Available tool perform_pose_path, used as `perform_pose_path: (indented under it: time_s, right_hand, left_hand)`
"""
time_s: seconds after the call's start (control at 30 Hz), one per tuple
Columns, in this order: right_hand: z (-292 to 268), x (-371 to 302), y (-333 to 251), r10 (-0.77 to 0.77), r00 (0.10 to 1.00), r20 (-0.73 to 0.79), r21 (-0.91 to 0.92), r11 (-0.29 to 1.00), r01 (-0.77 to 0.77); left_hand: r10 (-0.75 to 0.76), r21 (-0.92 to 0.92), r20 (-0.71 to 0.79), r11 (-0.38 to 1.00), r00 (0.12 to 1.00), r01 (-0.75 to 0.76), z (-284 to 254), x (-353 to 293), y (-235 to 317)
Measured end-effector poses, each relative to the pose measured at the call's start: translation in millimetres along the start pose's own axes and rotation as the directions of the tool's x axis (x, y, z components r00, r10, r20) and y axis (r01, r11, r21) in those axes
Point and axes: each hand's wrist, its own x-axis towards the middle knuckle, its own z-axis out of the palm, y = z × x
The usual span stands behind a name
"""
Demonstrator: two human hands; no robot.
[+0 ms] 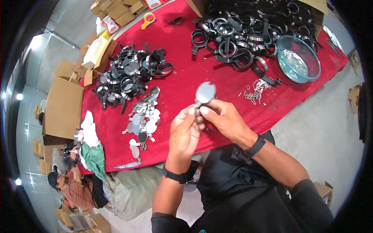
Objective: The person is assembling plastic and metal parts at a workstation.
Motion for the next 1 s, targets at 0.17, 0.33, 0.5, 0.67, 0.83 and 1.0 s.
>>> perform_pose_path:
  time_s: [0.17, 0.33, 0.5, 0.67, 0.83, 1.0]
  right_hand:
    - [-11.0, -1.8, 1.2, 0.000, 0.979, -0.202, 0.161, 0.986, 0.034]
    - [-64.9, 7.8, -23.1, -0.242, 0.898, -0.367, -0.322, 0.939, 0.121]
    - [-106.9, 4.3, -38.4, -0.403, 0.912, -0.078, -0.946, 0.318, 0.059]
    - [-99.1, 16.1, -37.6, -0.467, 0.881, 0.074, -0.996, 0.010, 0.088]
    - [-72.1, 36.9, -31.8, -0.538, 0.841, 0.053, -0.981, 0.127, 0.143]
    - [-47.8, 42.4, -5.6, -0.573, 0.818, 0.049, -0.978, 0.137, 0.154]
  left_hand:
    - [-0.112, -0.072, 0.052, 0.991, 0.992, 0.116, 28.5, 12.5, -25.8]
    - [0.244, 0.785, -0.105, 0.615, 0.964, -0.070, 13.8, 28.6, -0.6]
    - [0.280, 0.988, 0.142, -0.091, 0.949, -0.121, -4.5, 47.5, 15.6]
    - [0.082, 0.984, 0.176, 0.016, 0.981, -0.178, -1.7, 64.5, 8.3]
    - [-0.035, 0.959, 0.040, 0.282, 0.999, -0.028, 0.8, 73.8, 1.8]
    - [0.083, 0.704, 0.137, 0.692, 0.987, -0.156, -5.4, 75.0, -20.2]
